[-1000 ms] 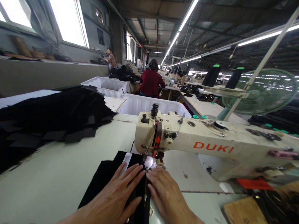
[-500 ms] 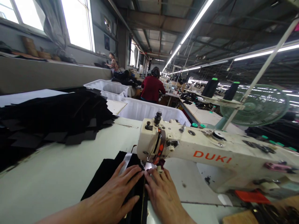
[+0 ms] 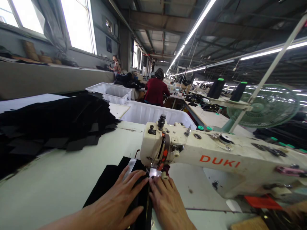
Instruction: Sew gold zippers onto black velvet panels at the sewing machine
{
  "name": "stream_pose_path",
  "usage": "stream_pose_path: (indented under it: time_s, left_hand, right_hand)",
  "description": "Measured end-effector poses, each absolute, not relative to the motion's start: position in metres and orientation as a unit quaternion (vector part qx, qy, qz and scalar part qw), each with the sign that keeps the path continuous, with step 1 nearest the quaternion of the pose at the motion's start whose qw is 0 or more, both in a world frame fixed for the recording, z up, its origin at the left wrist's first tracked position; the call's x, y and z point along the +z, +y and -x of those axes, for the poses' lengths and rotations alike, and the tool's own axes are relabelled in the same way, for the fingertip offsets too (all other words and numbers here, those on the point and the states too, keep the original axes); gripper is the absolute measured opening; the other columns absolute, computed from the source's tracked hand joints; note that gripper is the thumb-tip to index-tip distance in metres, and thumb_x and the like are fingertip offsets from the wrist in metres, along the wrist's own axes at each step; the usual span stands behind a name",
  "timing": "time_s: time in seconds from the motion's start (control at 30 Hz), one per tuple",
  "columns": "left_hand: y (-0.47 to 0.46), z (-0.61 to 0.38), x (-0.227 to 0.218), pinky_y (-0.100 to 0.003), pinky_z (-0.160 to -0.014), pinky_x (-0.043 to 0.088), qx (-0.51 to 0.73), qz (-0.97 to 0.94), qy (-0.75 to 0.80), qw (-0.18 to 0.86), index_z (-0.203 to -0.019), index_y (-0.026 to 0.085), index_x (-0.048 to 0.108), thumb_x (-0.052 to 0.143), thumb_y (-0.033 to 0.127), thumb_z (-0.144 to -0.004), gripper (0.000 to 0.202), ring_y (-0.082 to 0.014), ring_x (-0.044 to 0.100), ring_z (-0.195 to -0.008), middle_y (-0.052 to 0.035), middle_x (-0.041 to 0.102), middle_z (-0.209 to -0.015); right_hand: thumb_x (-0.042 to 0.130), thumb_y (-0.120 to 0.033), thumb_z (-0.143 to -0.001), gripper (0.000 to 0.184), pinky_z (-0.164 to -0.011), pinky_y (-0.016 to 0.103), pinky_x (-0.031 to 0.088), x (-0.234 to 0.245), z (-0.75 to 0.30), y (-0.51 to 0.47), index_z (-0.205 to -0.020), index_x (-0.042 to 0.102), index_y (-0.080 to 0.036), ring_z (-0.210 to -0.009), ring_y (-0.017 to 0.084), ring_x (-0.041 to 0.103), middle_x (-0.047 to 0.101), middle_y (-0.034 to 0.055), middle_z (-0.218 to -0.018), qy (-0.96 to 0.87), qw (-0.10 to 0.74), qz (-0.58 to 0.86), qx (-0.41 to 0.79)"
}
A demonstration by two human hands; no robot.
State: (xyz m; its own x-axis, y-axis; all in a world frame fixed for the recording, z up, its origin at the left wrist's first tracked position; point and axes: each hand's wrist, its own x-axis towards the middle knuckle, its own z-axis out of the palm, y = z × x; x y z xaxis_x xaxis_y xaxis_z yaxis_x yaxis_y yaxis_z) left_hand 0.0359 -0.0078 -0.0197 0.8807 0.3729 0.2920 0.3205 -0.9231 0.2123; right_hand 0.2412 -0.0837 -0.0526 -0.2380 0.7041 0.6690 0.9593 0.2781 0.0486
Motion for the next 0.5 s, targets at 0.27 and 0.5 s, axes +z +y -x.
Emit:
stream_pose_path:
  time_s: [0.27,0.5]
  left_hand:
    - [-0.006,-0.041,-0.027,-0.063,-0.115,0.022,0.156,-0.969,0.186,0.043,-0.151,0.021,0.036,0.056,0.030,-0.095,0.060,-0.0347,0.038,-0.140,-0.0119,0.046,-0.149]
    - [-0.007,-0.042,-0.028,-0.061,-0.117,0.020,0.168,-0.967,0.184,0.053,-0.152,0.019,0.035,0.059,0.030,-0.093,0.064,-0.0338,0.038,-0.140,-0.0118,0.047,-0.148]
  right_hand:
    - [0.054,-0.020,-0.096,0.028,-0.089,0.042,0.055,-0.059,-0.247,-0.079,-0.121,0.064,-0.015,-0.100,0.029,0.066,0.071,0.0097,-0.114,-0.757,0.231,0.572,-0.215]
    - [0.060,-0.014,-0.090,0.038,-0.090,0.045,0.058,-0.061,-0.253,-0.081,-0.128,0.061,-0.015,-0.106,0.031,0.066,0.067,0.0122,-0.123,-0.779,0.205,0.564,-0.181]
